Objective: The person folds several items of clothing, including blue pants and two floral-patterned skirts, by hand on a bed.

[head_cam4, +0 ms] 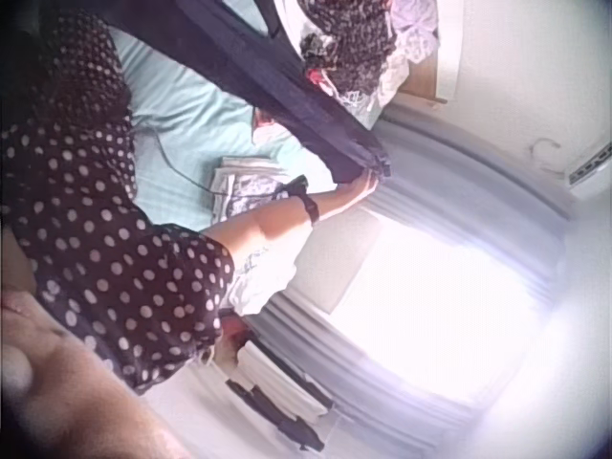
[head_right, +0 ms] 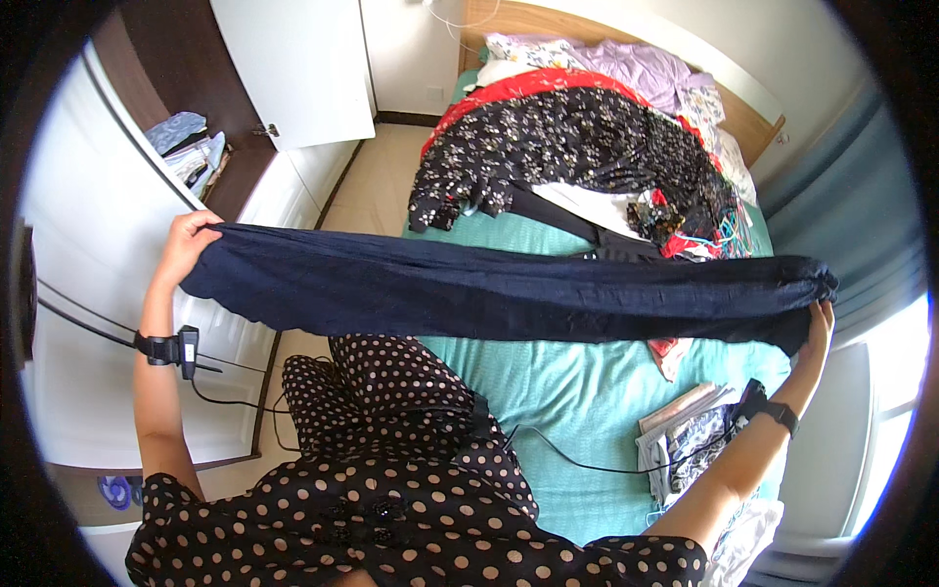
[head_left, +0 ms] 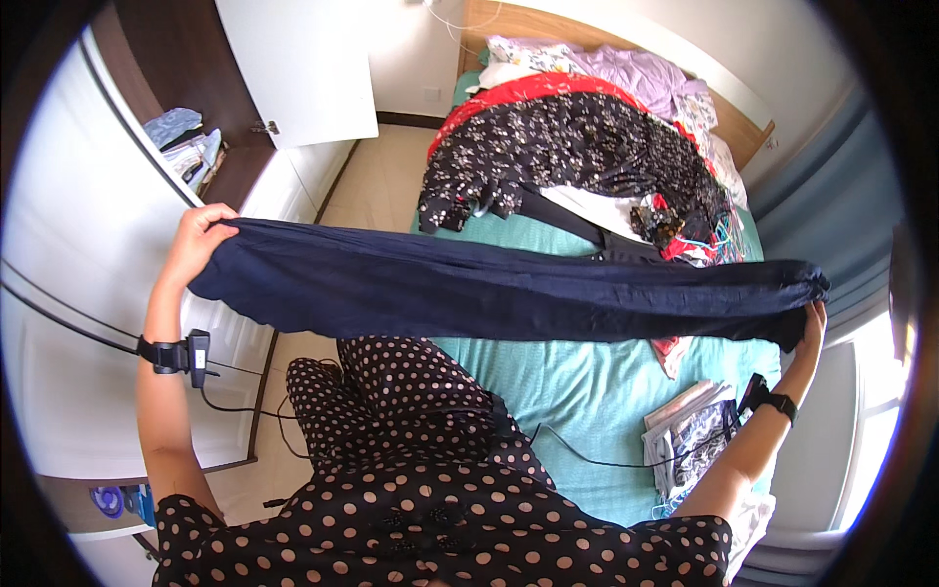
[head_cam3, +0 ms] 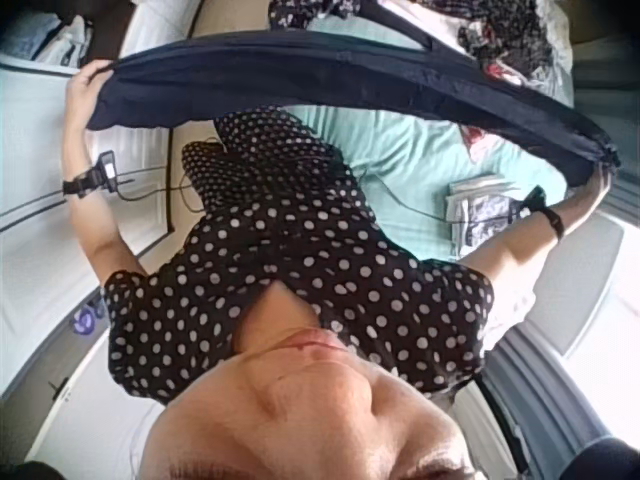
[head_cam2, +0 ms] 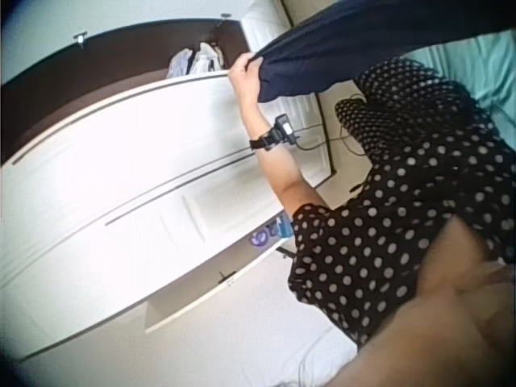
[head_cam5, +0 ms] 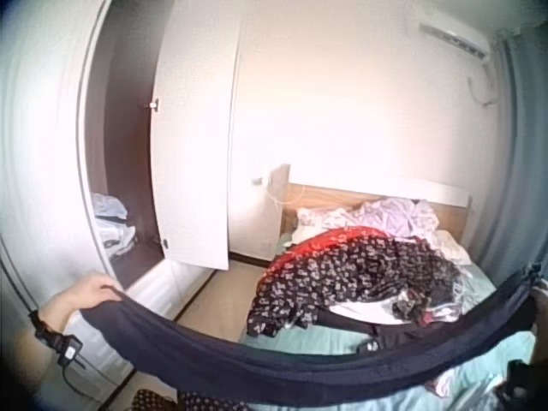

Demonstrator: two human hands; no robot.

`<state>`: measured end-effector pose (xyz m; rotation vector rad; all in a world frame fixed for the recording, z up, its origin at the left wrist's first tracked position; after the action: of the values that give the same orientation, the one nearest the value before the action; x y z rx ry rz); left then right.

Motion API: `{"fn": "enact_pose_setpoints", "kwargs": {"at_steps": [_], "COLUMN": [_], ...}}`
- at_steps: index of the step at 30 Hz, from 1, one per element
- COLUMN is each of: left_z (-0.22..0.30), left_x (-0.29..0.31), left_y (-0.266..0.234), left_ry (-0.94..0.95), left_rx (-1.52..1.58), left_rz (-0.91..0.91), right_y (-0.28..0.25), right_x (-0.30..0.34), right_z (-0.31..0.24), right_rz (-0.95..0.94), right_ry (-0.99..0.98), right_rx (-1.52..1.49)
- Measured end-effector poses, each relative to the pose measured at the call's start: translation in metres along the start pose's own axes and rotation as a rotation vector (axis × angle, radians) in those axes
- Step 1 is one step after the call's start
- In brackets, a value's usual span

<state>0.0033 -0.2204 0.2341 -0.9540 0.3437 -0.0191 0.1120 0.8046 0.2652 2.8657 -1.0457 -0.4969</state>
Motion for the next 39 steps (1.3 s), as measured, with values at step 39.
{"fn": "enact_pose_setpoints", "kwargs": {"at_steps": [39], "left_z": [-0.084], "left_x": [-0.195], "left_y": [0.284], "left_ry": [-0.121], "left_rx": [-0.822], "left_rz": [-0.13], "right_y": [-0.009], "right_x": [-0.03], "right_z": [0.288], "right_rz": [0.057], "right_ry": [0.077], "right_rx": [1.068]}}
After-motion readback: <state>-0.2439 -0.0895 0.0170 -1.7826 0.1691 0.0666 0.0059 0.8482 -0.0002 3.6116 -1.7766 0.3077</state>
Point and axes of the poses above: each hand's wrist, its own x-axis away from the middle knuckle, its own y-axis out of the palm, z = x × y, the point moved 1 cm from there along -x, towards the middle knuckle, and after that the axes turned 11 degrees about -x, right-handed, at the moved point
